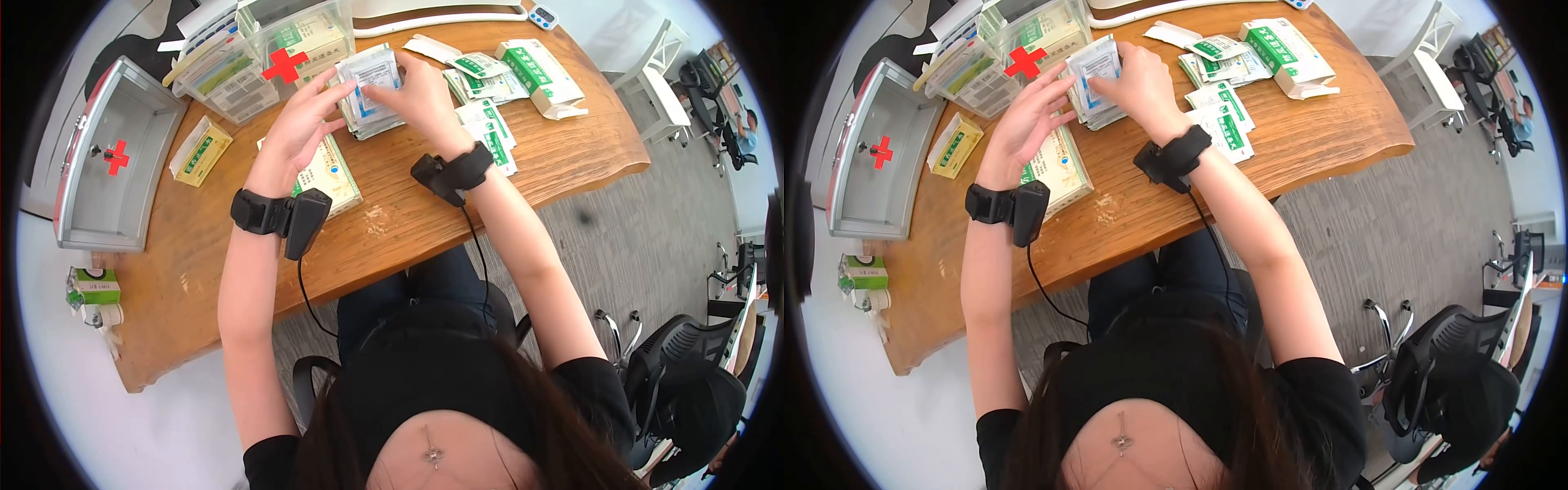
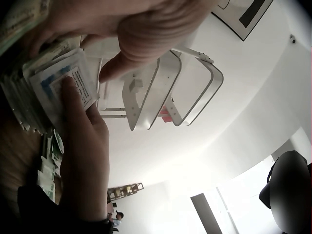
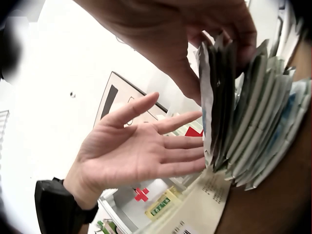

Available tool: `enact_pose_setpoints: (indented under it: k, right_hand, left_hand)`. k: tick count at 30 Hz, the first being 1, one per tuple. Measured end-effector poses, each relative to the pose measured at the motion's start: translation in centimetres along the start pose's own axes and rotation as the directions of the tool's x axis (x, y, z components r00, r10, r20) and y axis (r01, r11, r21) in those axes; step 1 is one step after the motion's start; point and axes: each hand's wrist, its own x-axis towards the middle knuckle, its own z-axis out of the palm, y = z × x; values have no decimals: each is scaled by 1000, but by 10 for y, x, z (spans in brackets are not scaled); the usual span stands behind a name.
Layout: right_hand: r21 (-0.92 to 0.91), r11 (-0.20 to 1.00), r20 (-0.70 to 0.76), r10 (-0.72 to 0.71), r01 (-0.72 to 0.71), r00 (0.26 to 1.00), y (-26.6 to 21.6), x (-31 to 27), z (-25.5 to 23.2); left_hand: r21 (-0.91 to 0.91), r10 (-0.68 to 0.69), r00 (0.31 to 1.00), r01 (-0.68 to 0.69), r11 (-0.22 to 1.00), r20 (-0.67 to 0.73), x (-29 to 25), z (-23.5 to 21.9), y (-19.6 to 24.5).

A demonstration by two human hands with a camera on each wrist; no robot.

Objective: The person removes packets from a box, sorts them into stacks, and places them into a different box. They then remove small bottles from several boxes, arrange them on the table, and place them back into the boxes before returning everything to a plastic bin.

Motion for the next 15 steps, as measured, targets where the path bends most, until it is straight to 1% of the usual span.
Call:
enact_pose_setpoints:
  k: [2,3,5,6,7,9,10,11,13,15]
  right_hand:
    - [123,985,91,111,-122,990,3,5,-6]
    - [119,985,91,112,-122,990,9,7,-6]
    - [327,934,106,115,-144,988,16,11,-7]
    - [411,894,148,126,-177,981,18,10,-10]
    - [411,894,150,127,-178,981,19,11,-14]
    - [590,740,215,240,-322,947,20,11,-20]
    - [620,706,248,238,-343,939,31,15,-21]
    - [678,664,221,224,-314,949,36,16,-22]
    - [744,561,236,286,-362,929,37,16,-31]
    - [741,547,270,286,-389,919,42,17,-39]
  left_hand:
    - [28,20,1000,-20,999,-14,0,1,2]
    - [25,21,1000,-20,999,-12,1,1,0]
    - [20,23,1000,-23,1000,-14,6,-2,-2]
    - [19,22,1000,-22,1000,-14,6,-1,-3]
    - [-8,17,999,-17,1000,-31,6,0,-4]
    - [-35,8,998,-10,999,-61,5,1,-6]
    - [-25,21,999,-22,999,-45,6,0,-7]
    - [-15,35,999,-36,999,-30,8,-2,-9]
    - [-4,43,998,-44,999,-37,7,-3,-10]
    - [-14,50,997,-51,999,-60,5,0,-9]
